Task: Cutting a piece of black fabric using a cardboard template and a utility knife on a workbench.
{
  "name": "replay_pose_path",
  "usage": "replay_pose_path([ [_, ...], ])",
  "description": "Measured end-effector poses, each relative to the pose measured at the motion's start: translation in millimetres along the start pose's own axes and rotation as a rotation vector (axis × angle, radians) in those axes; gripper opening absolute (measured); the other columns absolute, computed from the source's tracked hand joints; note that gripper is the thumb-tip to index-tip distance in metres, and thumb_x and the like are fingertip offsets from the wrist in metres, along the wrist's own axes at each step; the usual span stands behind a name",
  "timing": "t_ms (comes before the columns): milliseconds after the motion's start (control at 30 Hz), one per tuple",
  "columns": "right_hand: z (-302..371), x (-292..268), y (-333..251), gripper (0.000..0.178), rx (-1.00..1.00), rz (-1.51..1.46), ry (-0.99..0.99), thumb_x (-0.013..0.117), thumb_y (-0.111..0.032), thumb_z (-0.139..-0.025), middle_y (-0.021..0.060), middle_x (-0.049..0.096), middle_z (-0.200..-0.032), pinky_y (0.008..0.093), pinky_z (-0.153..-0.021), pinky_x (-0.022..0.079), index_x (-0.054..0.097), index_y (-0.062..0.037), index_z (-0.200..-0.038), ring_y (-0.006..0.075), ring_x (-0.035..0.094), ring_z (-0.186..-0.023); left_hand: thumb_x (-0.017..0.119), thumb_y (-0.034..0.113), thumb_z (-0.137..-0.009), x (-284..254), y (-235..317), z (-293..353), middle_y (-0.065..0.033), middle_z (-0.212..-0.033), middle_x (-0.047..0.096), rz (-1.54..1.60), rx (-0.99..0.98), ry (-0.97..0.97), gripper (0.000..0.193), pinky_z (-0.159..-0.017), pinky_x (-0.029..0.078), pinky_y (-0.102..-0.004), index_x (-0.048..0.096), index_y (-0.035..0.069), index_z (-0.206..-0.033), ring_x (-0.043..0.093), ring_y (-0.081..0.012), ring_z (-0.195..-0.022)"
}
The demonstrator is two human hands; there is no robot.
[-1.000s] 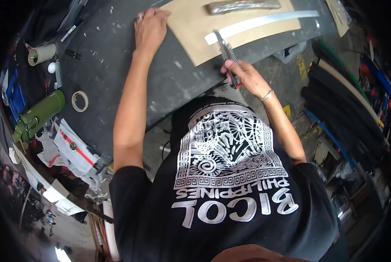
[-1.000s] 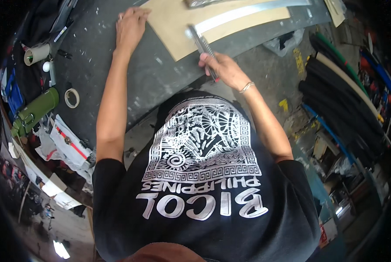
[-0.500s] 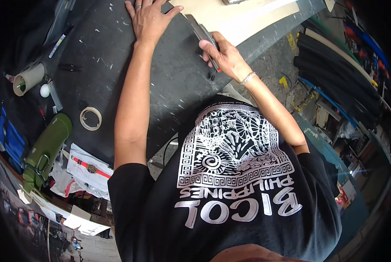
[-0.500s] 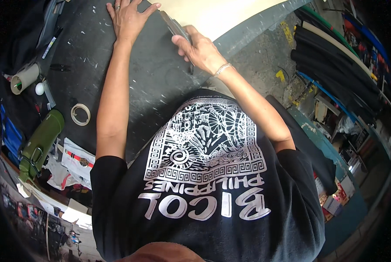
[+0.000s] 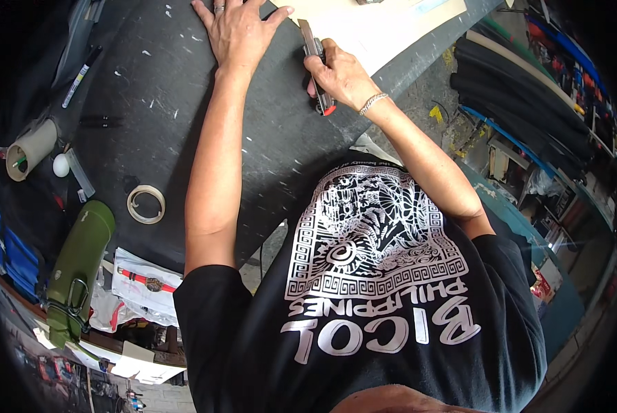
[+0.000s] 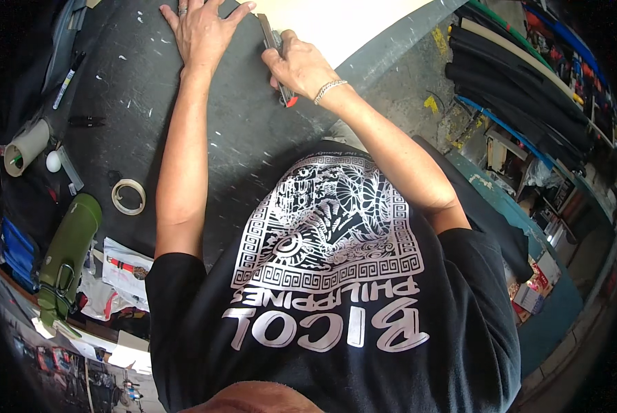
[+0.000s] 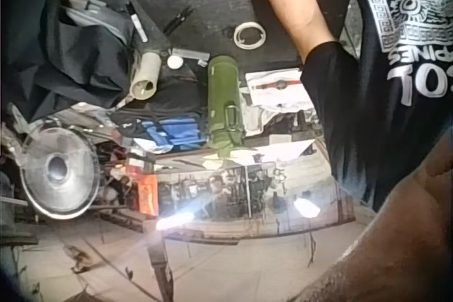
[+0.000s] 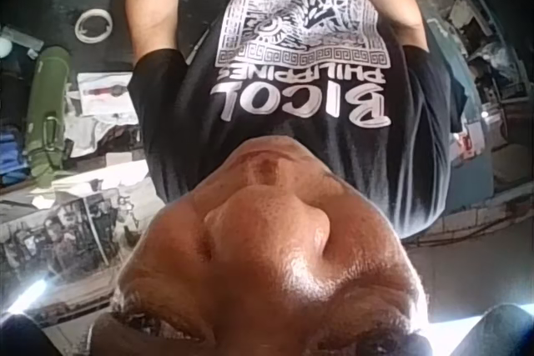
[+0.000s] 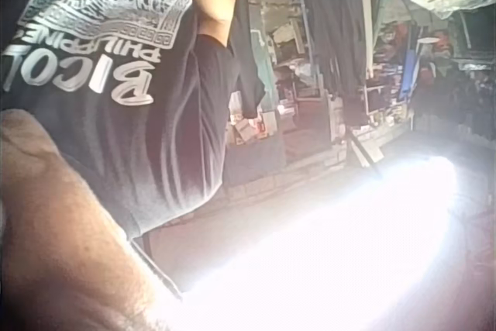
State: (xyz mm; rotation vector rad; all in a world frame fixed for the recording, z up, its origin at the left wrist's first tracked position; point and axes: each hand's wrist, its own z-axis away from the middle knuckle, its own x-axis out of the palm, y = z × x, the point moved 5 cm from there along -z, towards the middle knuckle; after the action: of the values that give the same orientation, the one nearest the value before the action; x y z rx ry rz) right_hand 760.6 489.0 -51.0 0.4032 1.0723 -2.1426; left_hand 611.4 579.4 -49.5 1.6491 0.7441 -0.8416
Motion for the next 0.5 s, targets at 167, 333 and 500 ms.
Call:
replay_pose_path([
  [167,-4,5,-15,0.037,-0.061,0.049,0.027,0.043,-0.029,-0.105,0.0161,0.07,-0.066,0.0409,-0.07,0.058,0.048,0.0082,-0.104,0.0292,0.073,-0.068,0.082,0.032,-0.079,0,-2,1,-0.0111,-0.141,0.057,-0.006,-0.007,-0.002,0.035,-0.122,0.015,-0.0649,0.076,0.015,-0.109,0.037,-0.0358,-0.145],
  [333,-9,14,-8,0.034,-0.033,-0.05,0.048,0.045,-0.024,-0.105,0.0195,0.066,-0.061,0.0404,-0.057,0.058,0.046,0.0102,-0.103,0.0298,0.07,-0.054,0.082,0.032,-0.079,2,-1,1,-0.011,-0.141,0.057,-0.003,-0.023,-0.008,0.034,-0.122,0.016,-0.0644,0.076,0.014,-0.108,0.038,-0.0358,-0.144],
  [500,-10,17,-5,0.034,-0.044,-0.042,0.113,0.044,-0.023,-0.106,0.0189,0.066,-0.06,0.0404,-0.057,0.058,0.046,0.0103,-0.102,0.0306,0.07,-0.054,0.082,0.03,-0.079,0,-1,2,-0.0106,-0.139,0.058,-0.008,-0.019,-0.008,0.033,-0.122,0.017,-0.0646,0.076,0.014,-0.107,0.039,-0.0363,-0.143],
])
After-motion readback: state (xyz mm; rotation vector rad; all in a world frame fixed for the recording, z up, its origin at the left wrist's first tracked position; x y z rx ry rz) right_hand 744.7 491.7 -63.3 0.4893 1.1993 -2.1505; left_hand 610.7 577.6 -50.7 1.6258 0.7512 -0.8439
